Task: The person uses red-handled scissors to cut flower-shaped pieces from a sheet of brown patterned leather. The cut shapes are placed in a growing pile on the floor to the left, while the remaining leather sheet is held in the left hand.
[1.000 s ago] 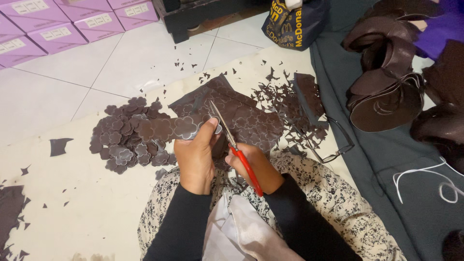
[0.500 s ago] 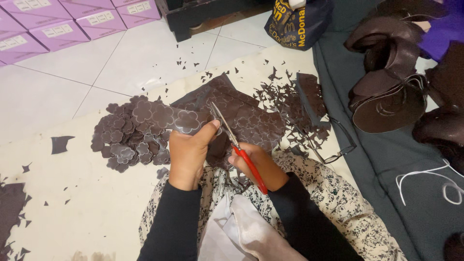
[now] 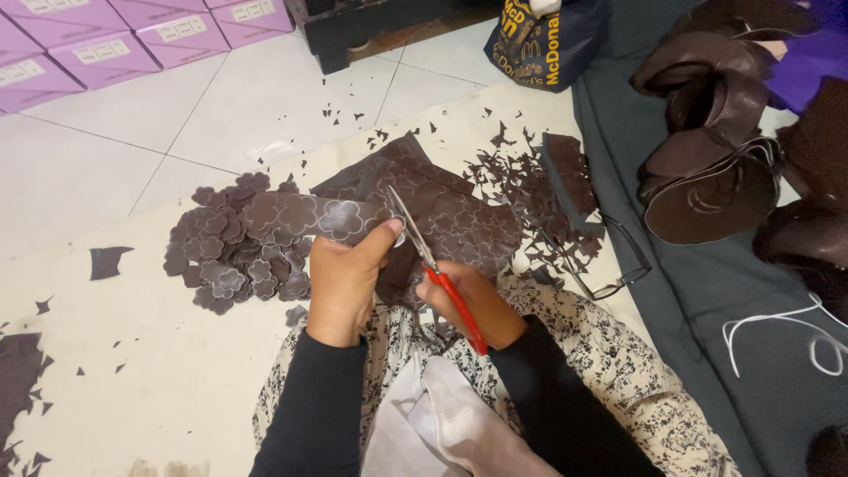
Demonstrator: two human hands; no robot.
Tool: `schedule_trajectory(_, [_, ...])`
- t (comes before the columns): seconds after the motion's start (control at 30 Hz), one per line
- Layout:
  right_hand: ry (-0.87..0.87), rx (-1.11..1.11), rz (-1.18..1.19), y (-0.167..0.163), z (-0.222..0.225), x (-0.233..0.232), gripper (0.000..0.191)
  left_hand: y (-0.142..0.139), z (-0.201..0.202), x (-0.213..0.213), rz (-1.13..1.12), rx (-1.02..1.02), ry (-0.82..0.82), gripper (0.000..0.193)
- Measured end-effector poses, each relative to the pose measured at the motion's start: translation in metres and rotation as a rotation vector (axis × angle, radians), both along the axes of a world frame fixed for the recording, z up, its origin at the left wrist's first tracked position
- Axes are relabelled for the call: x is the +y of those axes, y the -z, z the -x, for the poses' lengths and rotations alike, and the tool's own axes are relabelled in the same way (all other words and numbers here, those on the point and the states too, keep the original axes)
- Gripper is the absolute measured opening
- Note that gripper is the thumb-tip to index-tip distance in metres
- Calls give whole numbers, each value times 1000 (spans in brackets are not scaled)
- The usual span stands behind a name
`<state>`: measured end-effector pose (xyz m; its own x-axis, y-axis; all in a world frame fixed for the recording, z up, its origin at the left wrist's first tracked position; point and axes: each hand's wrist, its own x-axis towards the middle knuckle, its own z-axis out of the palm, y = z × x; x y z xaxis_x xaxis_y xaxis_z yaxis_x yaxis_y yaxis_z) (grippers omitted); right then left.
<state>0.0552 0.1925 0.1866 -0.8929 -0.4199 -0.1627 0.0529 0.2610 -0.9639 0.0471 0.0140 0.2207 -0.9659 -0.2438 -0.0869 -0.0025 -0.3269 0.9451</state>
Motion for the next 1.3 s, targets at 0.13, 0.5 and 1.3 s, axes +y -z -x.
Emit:
schedule_trajectory(0.13, [-52,-31,70,1,1,3,27,-1,-1,0,45,82,17,16])
schedule_trajectory(0.5, [-82,36,-58,3,4,4,31,-3,0,-4,106,8,1,11])
schedule_trajectory(1.3, [-200,-32,-8,-5,3,1,26,8,2,-9,95,3,68,20])
